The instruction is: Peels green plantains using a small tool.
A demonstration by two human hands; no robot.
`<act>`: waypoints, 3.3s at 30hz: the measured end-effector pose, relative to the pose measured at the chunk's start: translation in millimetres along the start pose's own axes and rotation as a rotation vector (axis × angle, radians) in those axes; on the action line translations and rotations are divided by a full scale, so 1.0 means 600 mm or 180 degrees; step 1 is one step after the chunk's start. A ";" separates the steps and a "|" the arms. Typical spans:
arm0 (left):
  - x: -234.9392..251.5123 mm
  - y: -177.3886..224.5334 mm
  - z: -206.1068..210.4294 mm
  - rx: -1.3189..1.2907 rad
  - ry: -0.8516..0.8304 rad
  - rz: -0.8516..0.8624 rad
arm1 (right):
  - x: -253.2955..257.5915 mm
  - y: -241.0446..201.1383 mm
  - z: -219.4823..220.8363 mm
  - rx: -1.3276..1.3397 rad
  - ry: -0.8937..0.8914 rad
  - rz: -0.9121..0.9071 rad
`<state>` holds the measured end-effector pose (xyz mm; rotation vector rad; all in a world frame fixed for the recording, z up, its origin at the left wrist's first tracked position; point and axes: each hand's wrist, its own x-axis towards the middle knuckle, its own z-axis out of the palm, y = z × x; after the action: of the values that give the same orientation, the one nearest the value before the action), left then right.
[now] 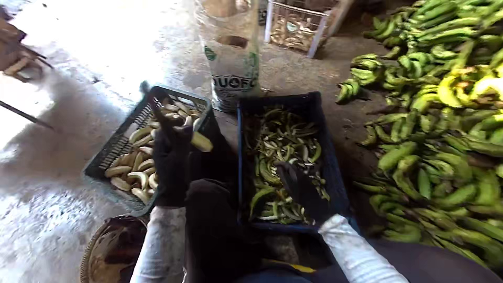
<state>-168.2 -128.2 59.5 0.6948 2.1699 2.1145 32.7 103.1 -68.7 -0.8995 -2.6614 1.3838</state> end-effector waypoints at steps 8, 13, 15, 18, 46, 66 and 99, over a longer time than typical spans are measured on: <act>0.056 -0.078 -0.172 -0.0017 0.1345 -0.1126 | 0.012 0.046 0.120 -0.2159 -0.1418 0.0218; 0.103 -0.098 -0.147 -0.0519 0.1062 -0.1248 | 0.014 0.061 0.142 -0.2498 -0.1599 0.0309; 0.118 -0.123 -0.143 -0.0027 0.0852 -0.1661 | 0.012 0.071 0.145 -0.2538 -0.1601 0.0292; 0.122 -0.161 -0.146 0.0356 0.0778 -0.1858 | 0.018 0.065 0.135 -0.2422 -0.1642 0.0408; 0.252 -0.224 -0.044 0.1942 -0.0704 -0.2322 | -0.061 -0.037 -0.083 0.3016 0.0753 -0.0199; 0.295 -0.312 -0.051 0.1977 -0.1342 -0.2500 | 0.005 0.007 -0.046 0.3611 0.1357 0.0682; 0.433 -0.386 -0.005 0.1126 0.0478 -0.2003 | 0.030 0.033 -0.050 0.3402 0.1441 0.0833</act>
<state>-469.9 -38.5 -89.0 -0.1543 2.4298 1.5215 34.9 143.0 -69.8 -1.1673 -1.1955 1.9704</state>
